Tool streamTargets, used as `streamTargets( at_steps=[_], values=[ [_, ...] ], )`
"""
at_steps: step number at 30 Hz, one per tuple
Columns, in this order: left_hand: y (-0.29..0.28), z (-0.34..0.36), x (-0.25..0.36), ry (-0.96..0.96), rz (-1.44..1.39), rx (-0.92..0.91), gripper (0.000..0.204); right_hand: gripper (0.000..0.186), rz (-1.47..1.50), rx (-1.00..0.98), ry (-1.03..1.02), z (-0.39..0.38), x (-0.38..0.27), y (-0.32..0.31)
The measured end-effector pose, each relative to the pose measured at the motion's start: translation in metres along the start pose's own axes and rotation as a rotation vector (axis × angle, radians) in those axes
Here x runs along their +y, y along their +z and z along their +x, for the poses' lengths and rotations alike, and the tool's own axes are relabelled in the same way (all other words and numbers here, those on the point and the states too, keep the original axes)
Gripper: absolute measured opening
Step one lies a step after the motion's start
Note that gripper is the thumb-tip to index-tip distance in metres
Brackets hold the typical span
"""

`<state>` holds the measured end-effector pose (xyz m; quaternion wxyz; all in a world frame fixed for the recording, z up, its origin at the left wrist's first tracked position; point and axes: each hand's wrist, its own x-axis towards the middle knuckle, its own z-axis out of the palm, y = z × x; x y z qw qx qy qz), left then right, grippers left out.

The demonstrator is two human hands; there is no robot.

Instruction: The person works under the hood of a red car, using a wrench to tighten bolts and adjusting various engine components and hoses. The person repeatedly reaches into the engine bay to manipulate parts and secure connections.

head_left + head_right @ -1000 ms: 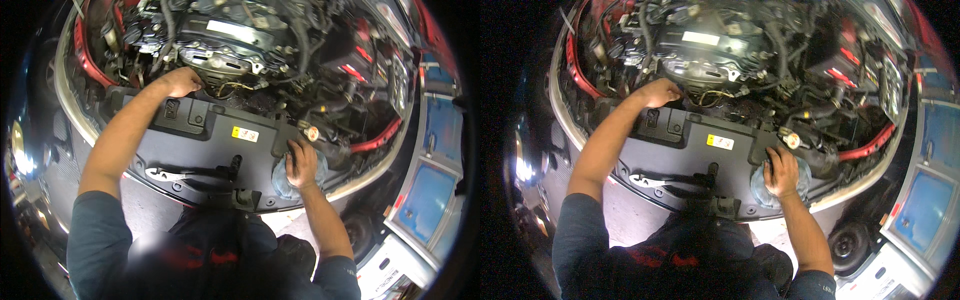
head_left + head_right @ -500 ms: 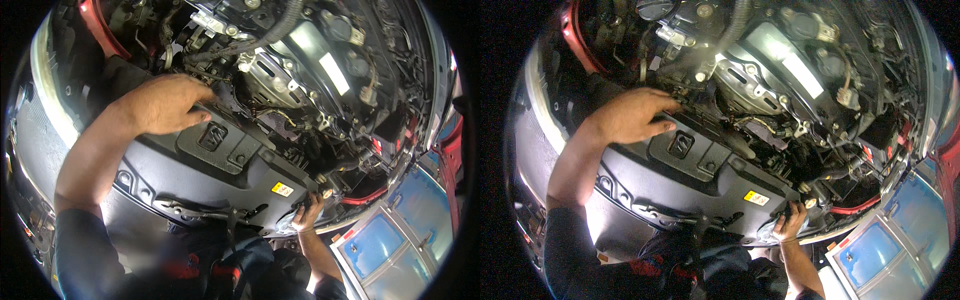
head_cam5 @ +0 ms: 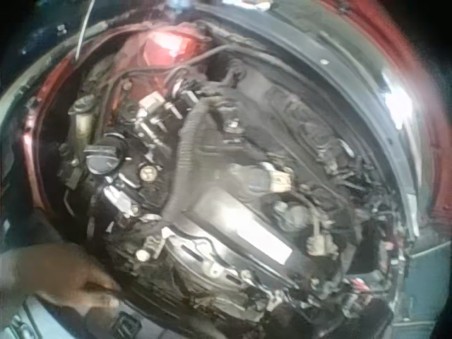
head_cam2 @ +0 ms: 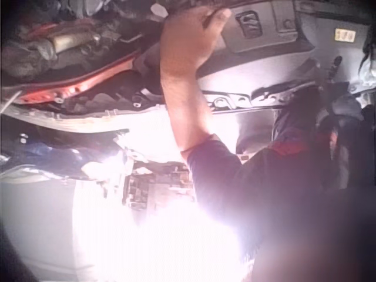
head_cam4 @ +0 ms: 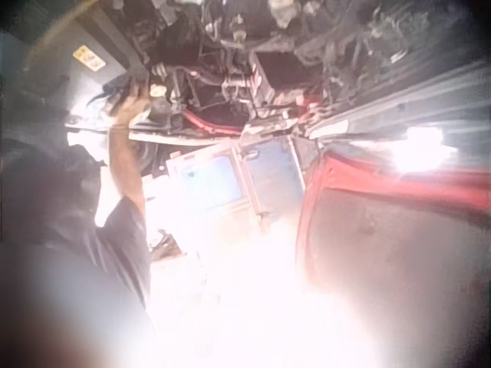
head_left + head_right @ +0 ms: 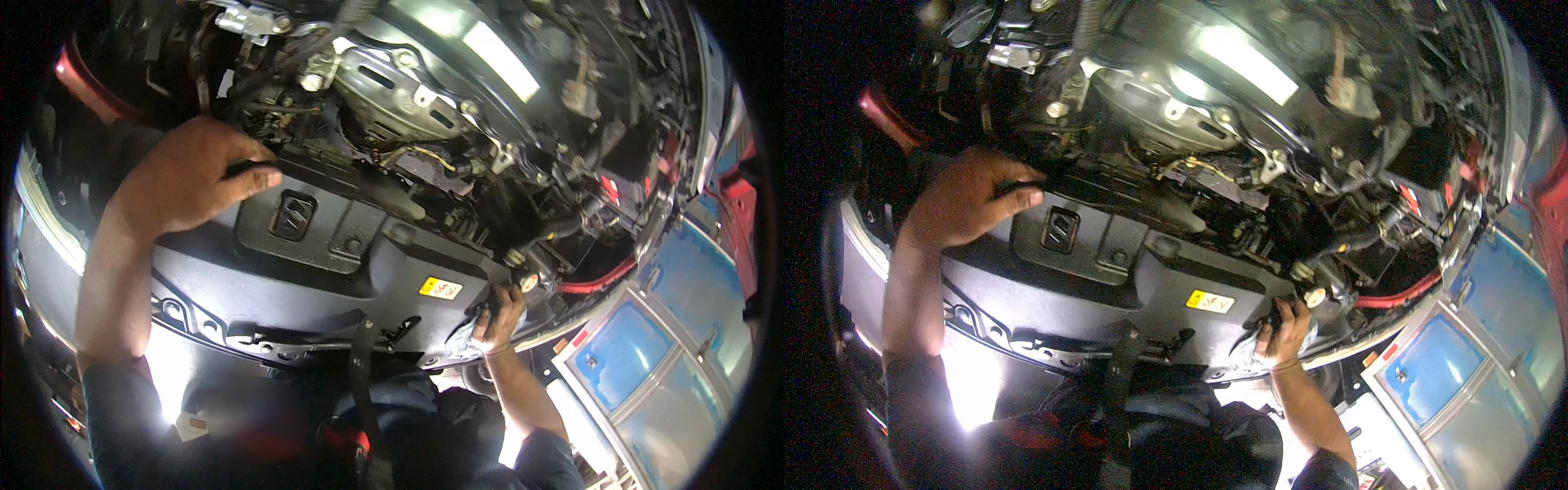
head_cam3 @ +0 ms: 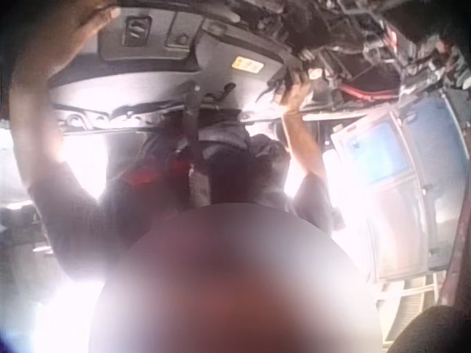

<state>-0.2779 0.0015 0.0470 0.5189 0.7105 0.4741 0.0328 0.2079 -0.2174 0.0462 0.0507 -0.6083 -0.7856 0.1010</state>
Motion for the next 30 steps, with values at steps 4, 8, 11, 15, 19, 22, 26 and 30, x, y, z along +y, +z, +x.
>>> streamTargets(
  at_steps=[4, 8, 11, 15, 19, 22, 26, 30],
  values=[
    [0.008, 0.010, 0.007, 0.187, -0.009, 0.090, 0.025, 0.044, -0.029, 0.052, 0.007, 0.005, -0.006, -0.005],
    [0.031, 0.025, 0.034, 0.318, 0.135, 0.104, 0.026, 0.042, 0.009, 0.099, 0.009, 0.006, -0.009, -0.010],
    [0.062, 0.055, 0.064, 0.349, 0.231, 0.131, 0.026, 0.044, 0.041, 0.117, 0.025, 0.005, -0.009, -0.014],
    [0.090, 0.122, 0.105, 0.170, 0.421, -0.023, 0.026, 0.049, 0.090, 0.151, 0.028, 0.002, -0.008, -0.016],
    [0.126, 0.162, 0.132, -0.035, 0.660, -0.119, 0.029, 0.051, 0.082, 0.126, 0.058, -0.005, -0.006, -0.018],
    [0.140, 0.179, 0.133, -0.110, 0.838, -0.081, 0.030, 0.051, 0.103, 0.147, 0.058, -0.007, -0.003, -0.017],
    [0.145, 0.190, 0.120, -0.016, 0.807, -0.029, 0.027, 0.046, 0.145, 0.160, 0.062, -0.012, 0.001, -0.014],
    [0.147, 0.194, 0.111, -0.024, 0.769, -0.020, 0.031, 0.040, 0.164, 0.220, 0.048, -0.016, 0.003, -0.012]
  ],
)
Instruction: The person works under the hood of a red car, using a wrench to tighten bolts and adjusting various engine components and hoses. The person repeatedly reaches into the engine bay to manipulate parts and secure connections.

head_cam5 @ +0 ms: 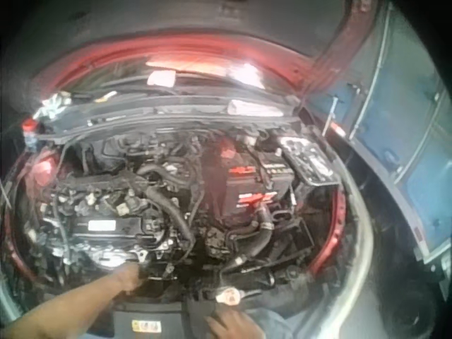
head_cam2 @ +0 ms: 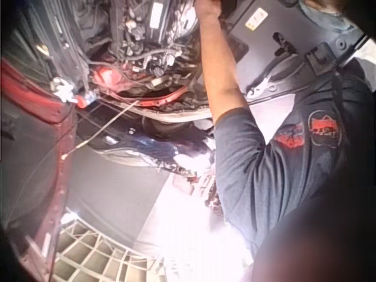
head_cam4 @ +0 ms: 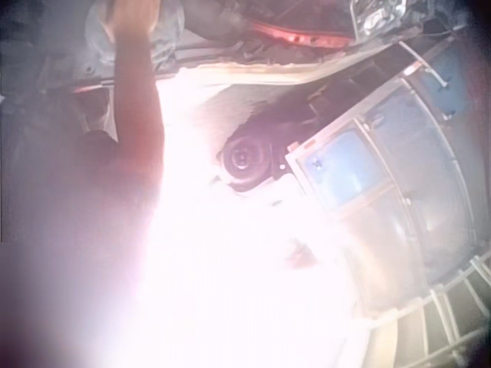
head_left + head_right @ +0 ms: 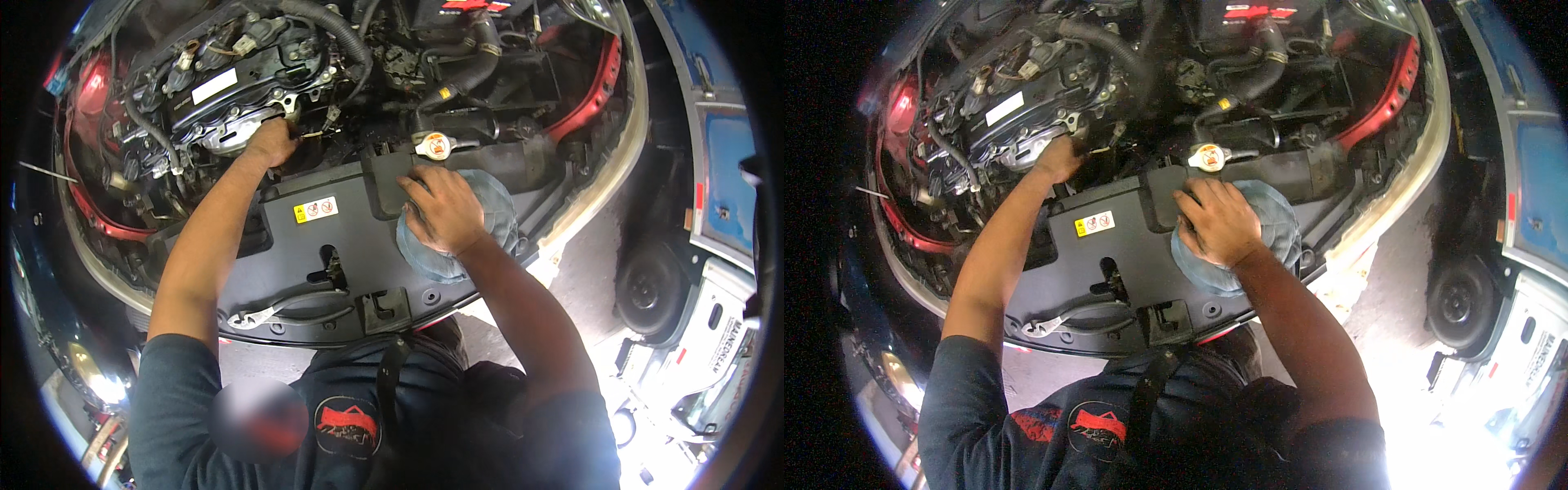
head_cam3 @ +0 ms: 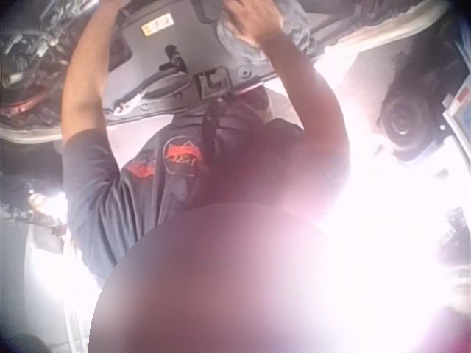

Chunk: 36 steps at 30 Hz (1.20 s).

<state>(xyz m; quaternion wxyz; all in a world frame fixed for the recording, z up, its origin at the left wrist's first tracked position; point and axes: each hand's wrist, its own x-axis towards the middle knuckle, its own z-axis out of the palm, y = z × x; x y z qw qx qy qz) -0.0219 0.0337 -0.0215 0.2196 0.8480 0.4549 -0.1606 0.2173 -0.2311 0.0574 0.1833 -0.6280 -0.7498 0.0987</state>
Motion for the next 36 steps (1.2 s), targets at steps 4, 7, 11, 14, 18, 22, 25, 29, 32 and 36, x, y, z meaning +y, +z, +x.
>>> streamTargets(
  at_steps=[4, 7, 11, 14, 18, 22, 25, 29, 32, 36],
  values=[
    [0.011, -0.002, 0.012, 0.015, 0.037, 0.024, 0.032, 0.039, -0.002, 0.046, -0.016, -0.003, 0.002, 0.001],
    [0.015, 0.001, 0.021, -0.061, 0.006, 0.082, 0.030, 0.040, -0.013, 0.054, -0.024, -0.004, 0.004, 0.002],
    [0.016, 0.000, 0.022, -0.082, 0.005, 0.156, 0.029, 0.041, -0.045, 0.036, -0.015, -0.005, 0.005, 0.004],
    [0.016, 0.000, 0.021, -0.100, -0.018, 0.141, 0.029, 0.041, -0.044, 0.031, -0.007, -0.005, 0.006, 0.005],
    [0.013, 0.000, 0.023, -0.114, -0.006, 0.109, 0.029, 0.040, -0.030, 0.050, -0.013, -0.005, 0.005, 0.005],
    [0.012, -0.006, 0.025, -0.095, -0.028, 0.157, 0.030, 0.040, -0.025, 0.032, 0.000, -0.004, 0.004, 0.004],
    [0.015, -0.005, 0.024, -0.122, -0.035, 0.150, 0.028, 0.040, -0.039, 0.024, -0.008, -0.003, 0.003, 0.003],
    [0.017, 0.001, 0.020, -0.116, -0.079, 0.132, 0.027, 0.040, -0.025, 0.021, -0.007, -0.001, 0.001, 0.000],
    [0.014, 0.001, 0.021, -0.115, -0.074, 0.105, 0.027, 0.040, -0.039, 0.020, -0.019, 0.001, 0.000, -0.002],
    [0.007, -0.009, 0.028, -0.147, -0.066, 0.097, 0.027, 0.040, -0.035, 0.013, -0.020, 0.002, -0.002, -0.001]
  ],
)
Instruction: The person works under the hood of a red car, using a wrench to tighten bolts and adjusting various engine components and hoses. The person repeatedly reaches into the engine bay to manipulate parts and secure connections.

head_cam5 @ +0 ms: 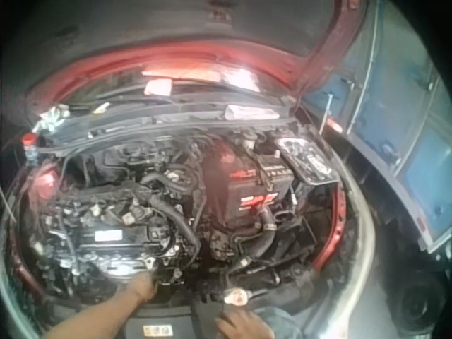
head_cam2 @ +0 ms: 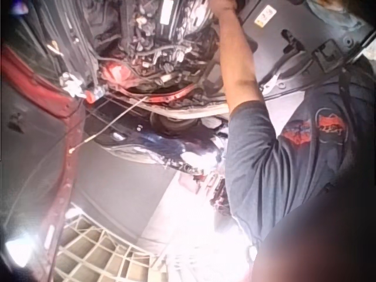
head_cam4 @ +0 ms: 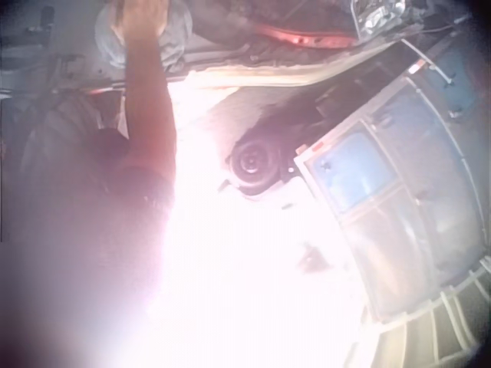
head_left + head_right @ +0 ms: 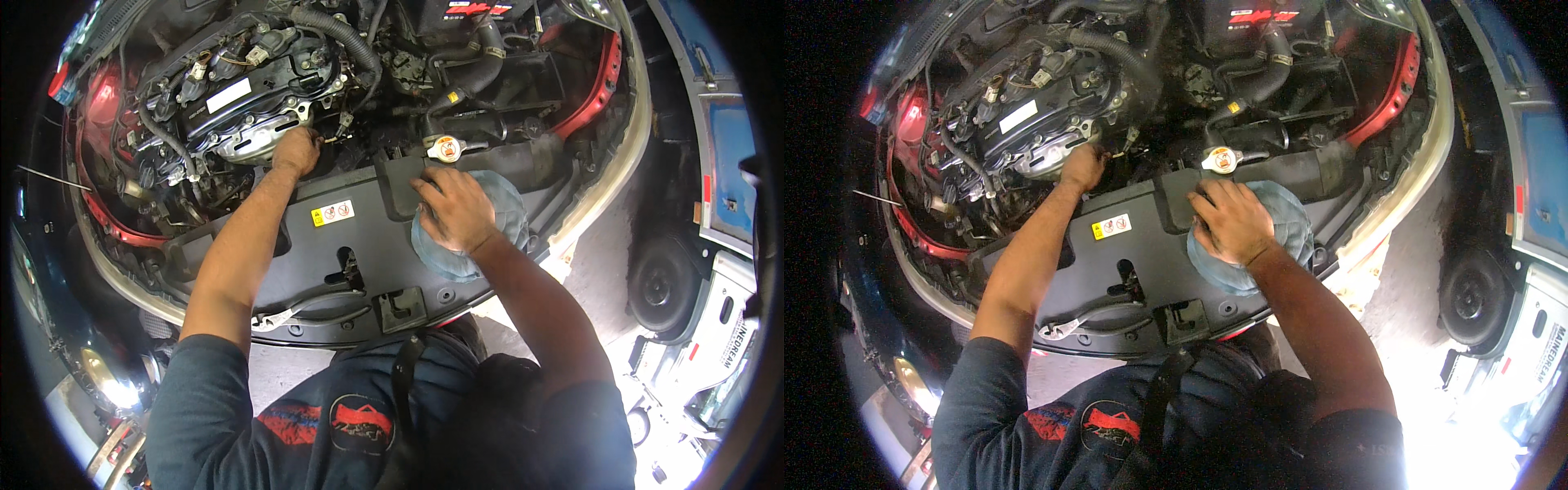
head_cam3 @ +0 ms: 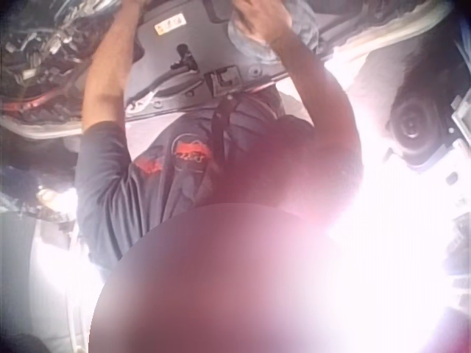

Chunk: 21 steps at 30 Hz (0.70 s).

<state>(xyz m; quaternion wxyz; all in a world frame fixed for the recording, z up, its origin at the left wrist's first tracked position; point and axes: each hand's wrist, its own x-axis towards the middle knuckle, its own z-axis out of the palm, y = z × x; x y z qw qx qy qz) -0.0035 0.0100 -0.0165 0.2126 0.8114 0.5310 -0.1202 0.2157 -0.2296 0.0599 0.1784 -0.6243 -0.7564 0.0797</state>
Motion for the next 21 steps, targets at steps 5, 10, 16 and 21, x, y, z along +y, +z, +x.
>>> streamTargets(
  at_steps=[5, 10, 16, 21],
  values=[
    [-0.002, -0.005, 0.004, -0.004, 0.007, 0.033, 0.024, 0.044, -0.034, -0.057, 0.001, 0.000, 0.002, 0.002],
    [0.005, 0.001, 0.007, 0.138, 0.069, 0.044, 0.026, 0.047, -0.069, -0.137, 0.030, -0.001, 0.001, 0.001],
    [0.007, 0.033, 0.022, 0.061, -0.273, -0.143, 0.045, 0.046, -0.049, -0.111, 0.000, 0.000, -0.001, -0.003],
    [0.035, 0.088, 0.020, 0.028, -0.252, -0.290, 0.051, 0.042, -0.019, -0.052, -0.036, 0.001, 0.000, -0.005]
  ],
)
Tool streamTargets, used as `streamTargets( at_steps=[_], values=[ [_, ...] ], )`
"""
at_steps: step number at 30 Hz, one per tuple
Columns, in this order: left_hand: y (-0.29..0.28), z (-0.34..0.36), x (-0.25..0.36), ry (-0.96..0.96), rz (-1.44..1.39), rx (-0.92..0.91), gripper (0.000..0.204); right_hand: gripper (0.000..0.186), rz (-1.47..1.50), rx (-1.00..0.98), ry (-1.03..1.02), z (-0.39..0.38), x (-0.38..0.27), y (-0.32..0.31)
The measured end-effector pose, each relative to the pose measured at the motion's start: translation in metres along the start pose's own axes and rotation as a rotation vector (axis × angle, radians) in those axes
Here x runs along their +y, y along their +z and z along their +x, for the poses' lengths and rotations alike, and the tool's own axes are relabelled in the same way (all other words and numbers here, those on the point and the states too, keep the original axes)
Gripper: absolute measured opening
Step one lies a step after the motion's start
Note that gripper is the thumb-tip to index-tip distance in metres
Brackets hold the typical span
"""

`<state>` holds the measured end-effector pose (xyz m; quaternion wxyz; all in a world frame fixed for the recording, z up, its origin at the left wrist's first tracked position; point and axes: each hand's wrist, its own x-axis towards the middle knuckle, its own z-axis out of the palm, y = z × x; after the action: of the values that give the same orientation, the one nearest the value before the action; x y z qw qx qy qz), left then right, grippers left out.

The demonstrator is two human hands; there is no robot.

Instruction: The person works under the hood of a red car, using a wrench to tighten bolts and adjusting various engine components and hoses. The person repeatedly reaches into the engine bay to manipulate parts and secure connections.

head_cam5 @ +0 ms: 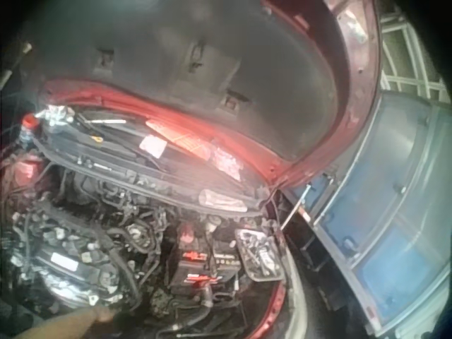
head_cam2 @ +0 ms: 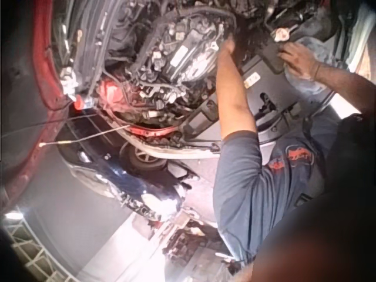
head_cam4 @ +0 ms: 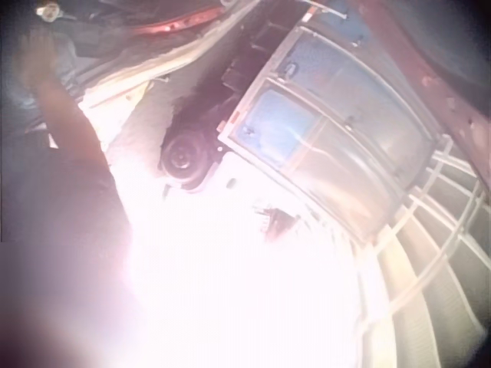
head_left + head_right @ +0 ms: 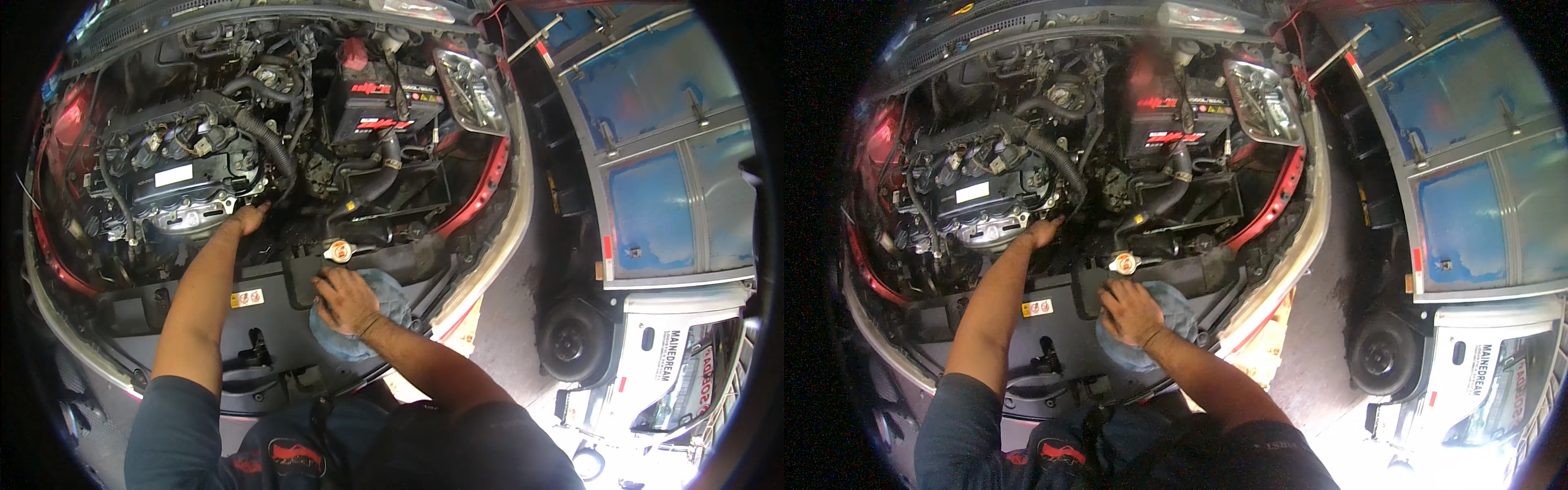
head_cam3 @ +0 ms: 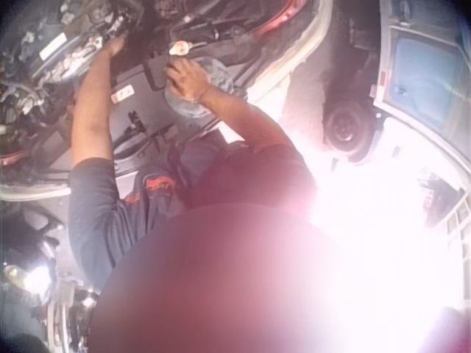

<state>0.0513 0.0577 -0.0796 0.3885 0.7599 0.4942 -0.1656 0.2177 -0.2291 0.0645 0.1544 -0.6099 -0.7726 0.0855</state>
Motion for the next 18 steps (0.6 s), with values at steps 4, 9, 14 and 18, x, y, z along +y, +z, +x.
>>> streamTargets(
  at_steps=[4, 9, 14, 18],
  values=[
    [0.012, 0.016, -0.005, 0.101, 0.186, 0.017, 0.047, 0.039, 0.018, 0.012, 0.008, -0.001, 0.002, 0.001],
    [0.014, -0.012, 0.057, -0.256, -0.104, 0.148, 0.048, 0.033, 0.060, 0.003, -0.076, 0.002, -0.001, 0.007],
    [-0.004, -0.037, 0.077, -0.488, -0.323, 0.163, 0.053, 0.030, 0.074, -0.042, -0.108, 0.004, 0.001, 0.007],
    [-0.004, -0.037, 0.076, -0.508, -0.344, 0.180, 0.055, 0.030, 0.127, -0.048, -0.112, 0.011, -0.001, 0.001]
  ],
)
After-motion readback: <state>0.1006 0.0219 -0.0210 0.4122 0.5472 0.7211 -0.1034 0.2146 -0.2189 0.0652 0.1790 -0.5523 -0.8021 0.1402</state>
